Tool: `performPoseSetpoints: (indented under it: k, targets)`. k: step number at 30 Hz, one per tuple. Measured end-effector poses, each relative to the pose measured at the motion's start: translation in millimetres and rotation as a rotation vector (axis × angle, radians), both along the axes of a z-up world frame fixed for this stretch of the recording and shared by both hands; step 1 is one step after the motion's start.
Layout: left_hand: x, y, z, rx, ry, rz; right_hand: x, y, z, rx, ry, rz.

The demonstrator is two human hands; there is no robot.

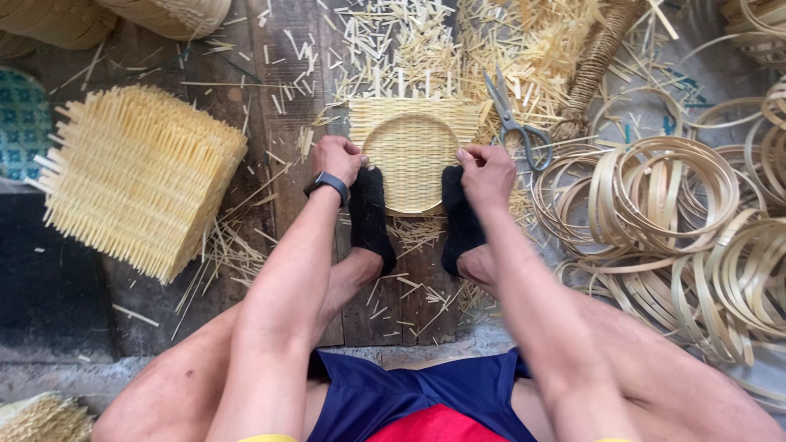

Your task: The person sits on the floor and repeatedly places a circular bamboo ring onto a square woven mat, trims the excess mat material with shears using a wooden template, and stacks the finished circular pieces.

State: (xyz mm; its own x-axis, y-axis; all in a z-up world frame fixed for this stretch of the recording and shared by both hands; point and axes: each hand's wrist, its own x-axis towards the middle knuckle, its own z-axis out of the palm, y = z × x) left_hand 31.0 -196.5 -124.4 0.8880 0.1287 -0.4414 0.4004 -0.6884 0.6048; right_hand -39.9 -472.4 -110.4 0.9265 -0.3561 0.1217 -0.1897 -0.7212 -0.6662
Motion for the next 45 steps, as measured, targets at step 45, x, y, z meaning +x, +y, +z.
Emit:
performPoseSetpoints:
  k: [45]
  targets:
    - [56.3,-62.7,-50.4,0.008,-0.386,-0.471,62.7,47.5,3.1,-0.212,-0.076,0.171]
